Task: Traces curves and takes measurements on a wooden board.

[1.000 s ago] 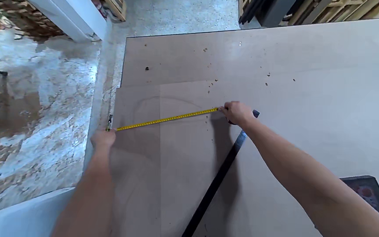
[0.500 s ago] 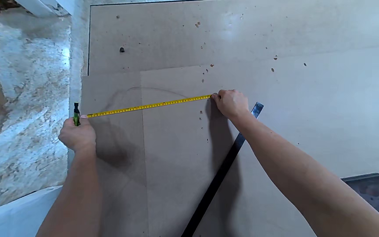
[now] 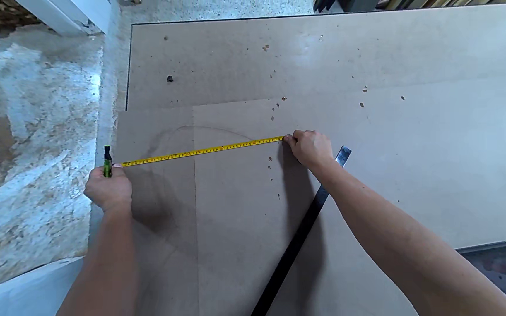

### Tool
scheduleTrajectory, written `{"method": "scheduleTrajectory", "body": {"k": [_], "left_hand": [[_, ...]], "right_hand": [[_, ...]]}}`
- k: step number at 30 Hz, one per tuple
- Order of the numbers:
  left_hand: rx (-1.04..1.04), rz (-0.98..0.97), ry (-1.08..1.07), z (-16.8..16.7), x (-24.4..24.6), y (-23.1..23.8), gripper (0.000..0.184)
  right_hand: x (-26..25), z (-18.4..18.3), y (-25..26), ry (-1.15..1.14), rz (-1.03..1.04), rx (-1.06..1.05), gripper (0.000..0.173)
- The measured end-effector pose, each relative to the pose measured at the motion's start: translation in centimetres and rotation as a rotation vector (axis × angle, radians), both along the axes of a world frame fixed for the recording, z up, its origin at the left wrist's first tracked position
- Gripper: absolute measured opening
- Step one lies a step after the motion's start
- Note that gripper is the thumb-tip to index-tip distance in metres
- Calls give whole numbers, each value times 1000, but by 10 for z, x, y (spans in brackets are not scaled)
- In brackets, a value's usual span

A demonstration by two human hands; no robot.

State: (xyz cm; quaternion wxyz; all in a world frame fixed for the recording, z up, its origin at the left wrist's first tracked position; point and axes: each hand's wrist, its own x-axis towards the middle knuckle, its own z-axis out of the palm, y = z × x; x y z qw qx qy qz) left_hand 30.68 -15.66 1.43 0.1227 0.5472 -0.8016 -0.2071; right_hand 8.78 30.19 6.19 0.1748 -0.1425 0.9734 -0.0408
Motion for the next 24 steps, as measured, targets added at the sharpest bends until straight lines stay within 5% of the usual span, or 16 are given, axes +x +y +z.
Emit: {"method": "scheduleTrajectory", "body": {"k": [6, 11, 16, 24], "left_hand": [[-82, -129, 89, 35, -30, 14, 43], [38, -572, 45, 74, -148, 98, 41], [60, -1096, -59, 30, -251, 213, 26], [-237, -1098, 71, -12, -272, 237, 27]], "right_hand": [[32, 4, 30, -129, 29, -250, 49], [184, 4, 56, -683, -149, -523, 55], [271, -4, 39, -752, -520, -756, 44], [258, -18, 30, -828, -497, -660, 46]]}}
